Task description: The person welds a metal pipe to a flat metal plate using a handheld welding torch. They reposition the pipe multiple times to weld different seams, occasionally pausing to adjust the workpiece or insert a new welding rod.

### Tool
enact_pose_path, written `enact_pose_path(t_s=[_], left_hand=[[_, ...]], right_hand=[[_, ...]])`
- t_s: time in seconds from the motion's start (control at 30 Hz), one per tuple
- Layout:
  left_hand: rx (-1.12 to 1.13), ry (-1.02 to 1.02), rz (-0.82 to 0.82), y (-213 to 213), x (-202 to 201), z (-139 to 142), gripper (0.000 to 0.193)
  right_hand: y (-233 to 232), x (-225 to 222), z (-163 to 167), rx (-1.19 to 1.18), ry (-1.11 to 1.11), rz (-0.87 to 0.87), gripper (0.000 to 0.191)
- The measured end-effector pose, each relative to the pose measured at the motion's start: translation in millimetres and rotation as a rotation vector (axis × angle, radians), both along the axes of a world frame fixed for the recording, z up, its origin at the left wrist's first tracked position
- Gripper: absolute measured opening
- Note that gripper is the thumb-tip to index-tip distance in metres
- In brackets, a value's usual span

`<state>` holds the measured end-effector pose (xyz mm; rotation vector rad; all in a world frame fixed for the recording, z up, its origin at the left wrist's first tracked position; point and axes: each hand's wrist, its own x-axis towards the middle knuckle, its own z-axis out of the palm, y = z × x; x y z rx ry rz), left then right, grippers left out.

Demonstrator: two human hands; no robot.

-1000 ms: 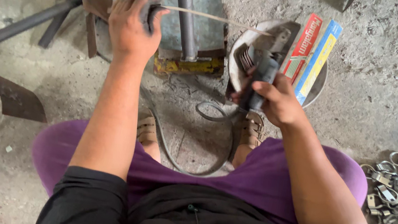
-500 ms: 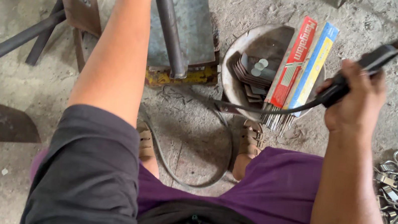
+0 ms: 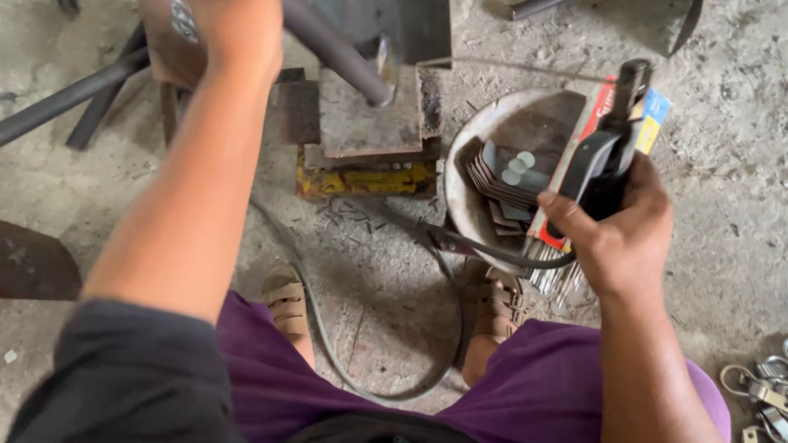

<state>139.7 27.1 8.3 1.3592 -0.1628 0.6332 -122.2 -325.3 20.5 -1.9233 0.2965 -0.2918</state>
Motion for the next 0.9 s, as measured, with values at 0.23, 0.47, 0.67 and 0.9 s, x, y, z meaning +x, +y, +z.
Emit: enact_pose_path(t_s=[0.23,0.47,0.67,0.9], left_hand=[[0.252,0.212,-0.086,60.5,-176.6,-76.5,0.030],[0.194,0.105,-0.204,84.4,-194.5,-112.4,0.031],[0.236,0.063,-0.246,101.3,-194.2,-123.0,0.030],[0.155,0.090,-0.288,95.6,-192.2,-118.4,0.029]], right_hand=[[43.1,-6.9,-7.9,-0.330,-0.071,0.090,0.083],[83.0,-7.2,-14.0,-0.418,-0.066,0.137,0.084],[102.3,-3.8,-18.6,-0.437,-0.021,0.100,0.086],[107.4,-4.9,-32.3,-0.354,-0.052,0.111,0.075]])
